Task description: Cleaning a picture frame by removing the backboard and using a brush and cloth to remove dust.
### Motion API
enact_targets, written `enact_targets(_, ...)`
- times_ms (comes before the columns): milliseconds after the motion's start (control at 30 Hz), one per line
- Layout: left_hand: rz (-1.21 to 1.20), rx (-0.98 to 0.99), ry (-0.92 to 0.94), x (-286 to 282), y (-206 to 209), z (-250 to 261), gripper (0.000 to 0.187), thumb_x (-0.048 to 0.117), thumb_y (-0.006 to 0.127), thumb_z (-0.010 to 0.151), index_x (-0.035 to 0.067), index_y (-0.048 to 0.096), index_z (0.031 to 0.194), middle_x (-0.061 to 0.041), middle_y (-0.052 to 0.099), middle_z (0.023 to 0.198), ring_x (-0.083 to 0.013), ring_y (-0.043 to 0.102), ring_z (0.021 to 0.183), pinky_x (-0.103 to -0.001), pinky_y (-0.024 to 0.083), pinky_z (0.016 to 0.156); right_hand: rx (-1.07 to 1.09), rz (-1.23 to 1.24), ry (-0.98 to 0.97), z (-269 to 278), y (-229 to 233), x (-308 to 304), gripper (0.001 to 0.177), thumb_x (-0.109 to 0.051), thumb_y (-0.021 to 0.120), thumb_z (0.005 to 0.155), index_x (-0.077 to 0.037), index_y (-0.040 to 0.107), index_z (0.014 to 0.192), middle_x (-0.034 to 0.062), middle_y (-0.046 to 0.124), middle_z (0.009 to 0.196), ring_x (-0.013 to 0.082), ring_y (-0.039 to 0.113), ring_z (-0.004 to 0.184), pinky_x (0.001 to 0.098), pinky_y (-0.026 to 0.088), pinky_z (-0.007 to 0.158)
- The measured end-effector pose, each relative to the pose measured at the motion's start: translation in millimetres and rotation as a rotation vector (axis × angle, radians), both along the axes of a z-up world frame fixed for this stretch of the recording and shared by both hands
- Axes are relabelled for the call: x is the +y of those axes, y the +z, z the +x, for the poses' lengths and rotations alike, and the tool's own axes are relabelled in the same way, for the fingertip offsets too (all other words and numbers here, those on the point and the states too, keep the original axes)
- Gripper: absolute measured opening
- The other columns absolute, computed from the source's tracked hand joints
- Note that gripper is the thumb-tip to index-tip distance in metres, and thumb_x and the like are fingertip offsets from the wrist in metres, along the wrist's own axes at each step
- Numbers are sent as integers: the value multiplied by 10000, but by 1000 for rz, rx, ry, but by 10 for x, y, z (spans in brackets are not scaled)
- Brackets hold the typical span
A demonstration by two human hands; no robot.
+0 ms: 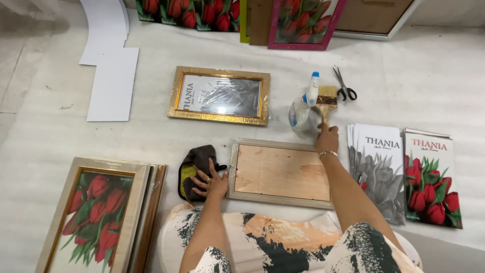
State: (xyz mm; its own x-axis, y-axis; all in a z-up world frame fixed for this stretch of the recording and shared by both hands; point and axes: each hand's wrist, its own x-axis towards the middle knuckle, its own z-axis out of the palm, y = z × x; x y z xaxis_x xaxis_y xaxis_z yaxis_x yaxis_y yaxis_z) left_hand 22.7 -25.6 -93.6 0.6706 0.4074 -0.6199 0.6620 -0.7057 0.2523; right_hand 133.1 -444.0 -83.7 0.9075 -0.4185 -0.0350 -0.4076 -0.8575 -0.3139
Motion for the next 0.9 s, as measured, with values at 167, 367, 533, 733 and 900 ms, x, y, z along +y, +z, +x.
enact_targets(167,-3,-47,-4,10,-78,-24,811,621,381,994,564,-226,1528,-122,-386,1618,-487,-346,1447,-736,-182,1112,-329,-157,123,-90,842,-318,145,-216,576,1022,-296,591,1143,110,529,1007,383,700,823,468,605,741)
enact_targets(367,-5,-78,-8,5,-22,-34,811,604,386,1004,540,-217,1542,-123,-390,1615,-487,-349,1446,-733,-172,1123,-258,-238,134,-905,2189,-287,251,-405,606,1070,-218,541,1223,176,684,799,412,728,785,500,573,760)
enact_targets(533,-1,-93,-6,27,-109,-32,802,585,381,1017,547,-227,1538,-133,-361,1624,-484,-364,1439,-729,-183,1115,-27,-185,68,-1383,2133,-90,292,-410,637,1004,-211,556,1201,188,724,827,418,743,840,492,574,812)
enact_targets(733,3,-94,-13,27,-76,-33,819,602,388,1003,538,-230,1537,-127,-403,1603,-485,-389,1421,-734,-187,1114,-19,280,-61,-1404,1483,21,338,-476,781,812,-295,670,1075,150,736,967,364,713,975,450,537,906)
enact_targets(900,-46,-100,-15,65,-38,-6,813,583,392,1012,538,-223,1542,-122,-409,1599,-490,-380,1422,-724,-185,1118,145,469,-6,-1301,1747,-113,390,-362,719,825,-312,686,1210,228,704,1167,389,641,1166,454,502,1029)
